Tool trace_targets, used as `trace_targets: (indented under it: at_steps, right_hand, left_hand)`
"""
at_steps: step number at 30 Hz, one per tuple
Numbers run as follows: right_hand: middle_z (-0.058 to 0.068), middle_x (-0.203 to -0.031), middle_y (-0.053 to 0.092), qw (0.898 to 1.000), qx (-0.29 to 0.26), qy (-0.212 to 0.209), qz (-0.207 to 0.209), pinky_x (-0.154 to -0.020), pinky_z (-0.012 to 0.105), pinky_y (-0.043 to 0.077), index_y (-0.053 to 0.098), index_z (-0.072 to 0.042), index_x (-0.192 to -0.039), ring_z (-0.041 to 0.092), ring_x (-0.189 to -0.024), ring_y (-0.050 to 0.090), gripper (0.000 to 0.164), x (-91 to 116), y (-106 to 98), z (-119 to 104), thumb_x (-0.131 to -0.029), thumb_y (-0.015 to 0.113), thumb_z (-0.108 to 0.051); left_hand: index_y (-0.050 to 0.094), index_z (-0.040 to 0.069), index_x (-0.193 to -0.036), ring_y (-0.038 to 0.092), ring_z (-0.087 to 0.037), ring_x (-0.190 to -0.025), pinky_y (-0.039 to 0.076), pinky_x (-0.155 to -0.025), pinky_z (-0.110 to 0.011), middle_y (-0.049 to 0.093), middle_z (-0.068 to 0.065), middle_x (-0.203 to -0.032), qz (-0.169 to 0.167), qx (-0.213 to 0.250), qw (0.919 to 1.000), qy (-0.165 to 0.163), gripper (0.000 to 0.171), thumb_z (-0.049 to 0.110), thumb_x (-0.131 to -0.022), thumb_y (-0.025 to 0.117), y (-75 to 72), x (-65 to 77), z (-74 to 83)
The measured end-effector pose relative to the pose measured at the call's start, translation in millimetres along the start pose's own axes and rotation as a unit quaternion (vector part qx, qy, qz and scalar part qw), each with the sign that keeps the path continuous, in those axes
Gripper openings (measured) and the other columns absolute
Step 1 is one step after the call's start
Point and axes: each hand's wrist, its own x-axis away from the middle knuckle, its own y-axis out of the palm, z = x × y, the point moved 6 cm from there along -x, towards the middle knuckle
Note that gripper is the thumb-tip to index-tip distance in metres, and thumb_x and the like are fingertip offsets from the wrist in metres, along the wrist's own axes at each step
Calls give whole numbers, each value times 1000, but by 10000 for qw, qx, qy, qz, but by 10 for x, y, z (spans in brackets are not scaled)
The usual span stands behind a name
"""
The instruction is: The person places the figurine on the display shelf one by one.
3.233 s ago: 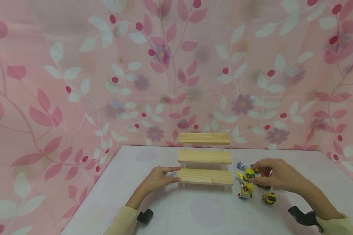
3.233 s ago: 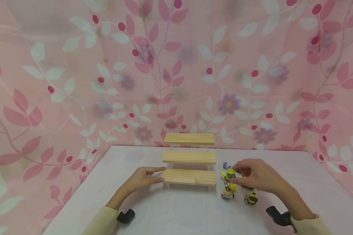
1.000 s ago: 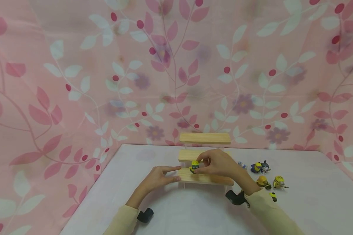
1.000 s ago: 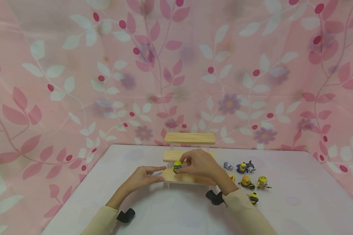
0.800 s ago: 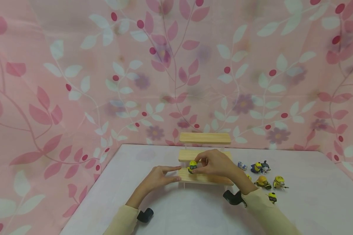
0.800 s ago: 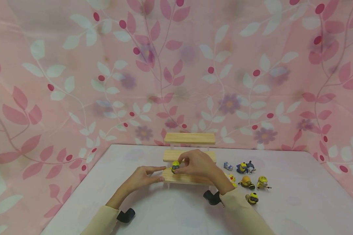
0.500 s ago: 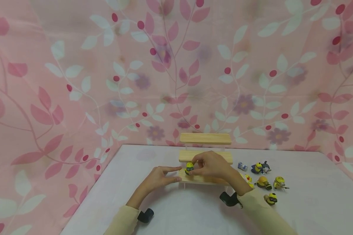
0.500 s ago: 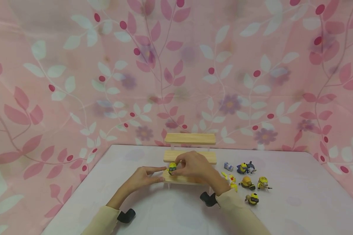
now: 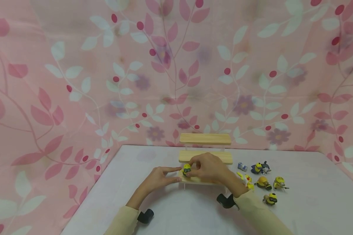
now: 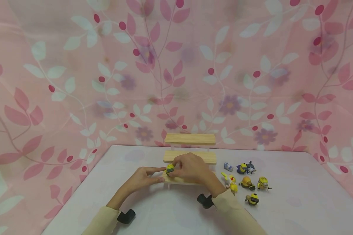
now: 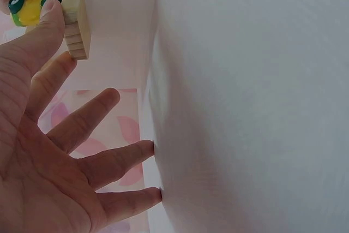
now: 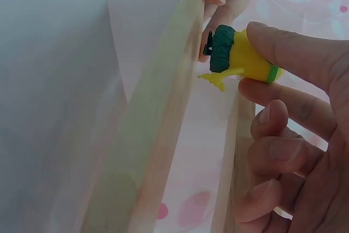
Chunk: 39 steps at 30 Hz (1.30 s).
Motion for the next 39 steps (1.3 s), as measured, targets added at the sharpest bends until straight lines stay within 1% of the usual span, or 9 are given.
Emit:
trace_targets:
  at_steps: [3,6,9,16,20,23,29,35,39]
  right_hand:
    - [-15,-63,52,10000,6,-13,6,-49,25,34,75,-30,-97,6,-58,46,26,5,15,-11,-80,78,-50]
    - [-15,-61,51,10000,24,-39,23,-48,25,34,75,-29,-97,6,-57,46,26,7,30,-15,-81,78,-49]
    - [-16,-59,50,9999,66,-76,69,-46,25,33,75,-30,-97,5,-55,46,25,4,43,-12,-81,78,-49]
    - [-16,-58,50,9997,36,-193,126,-46,25,35,74,-31,-94,4,-54,46,22,1,46,-32,-81,79,-48]
    - [-16,-57,51,9996,6,-265,93,-46,25,36,74,-28,-96,4,-52,47,24,-3,54,-45,-82,78,-47]
    - [-17,-58,51,9995,10,-294,87,-46,24,38,74,-28,-96,3,-52,47,25,-7,66,-44,-82,77,-48]
    - [-18,-59,51,9992,19,-370,155,-47,25,39,73,-29,-95,3,-53,48,24,-13,79,-35,-82,77,-48]
    - [-19,-60,52,9988,32,-449,167,-48,25,41,72,-28,-96,2,-55,49,23,-7,76,-52,-83,77,-47]
    - [-19,-61,52,9988,41,-455,176,-49,25,41,72,-27,-96,3,-56,49,23,5,68,-65,-83,78,-45]
  left_hand:
    - [68,32,-127,58,-25,-100,41,-63,-30,61,-2,-133,-10,3,10000,-29,50,54,-83,74,-1,1,-4]
    - [68,33,-127,59,-21,-108,48,-76,-37,61,-2,-133,-5,-5,10000,-75,50,55,-83,73,-2,7,-7]
    - [69,33,-127,59,-21,-110,49,-87,-44,61,-1,-132,4,6,10000,-64,50,55,-83,73,-5,9,0]
    - [68,34,-127,58,-25,-100,46,-77,-37,61,-1,-132,2,21,10000,-45,49,55,-82,74,-5,1,-9]
    - [69,35,-126,59,-19,-110,49,-84,-42,61,0,-132,7,18,10000,-38,47,55,-83,73,-6,0,-17]
    - [69,35,-126,57,-19,-116,49,-91,-47,62,-1,-132,11,32,10000,-24,47,55,-83,73,-7,3,-15]
    - [69,35,-126,58,-22,-111,49,-89,-47,61,-2,-133,9,71,10000,-38,48,55,-83,73,-3,3,-22]
    - [68,36,-126,55,-20,-123,47,-96,-52,61,1,-133,30,-32,9999,-106,48,56,-83,73,0,3,-27]
    - [68,36,-126,55,-21,-124,46,-96,-53,61,0,-133,26,-46,9999,-121,48,56,-83,73,1,3,-24]
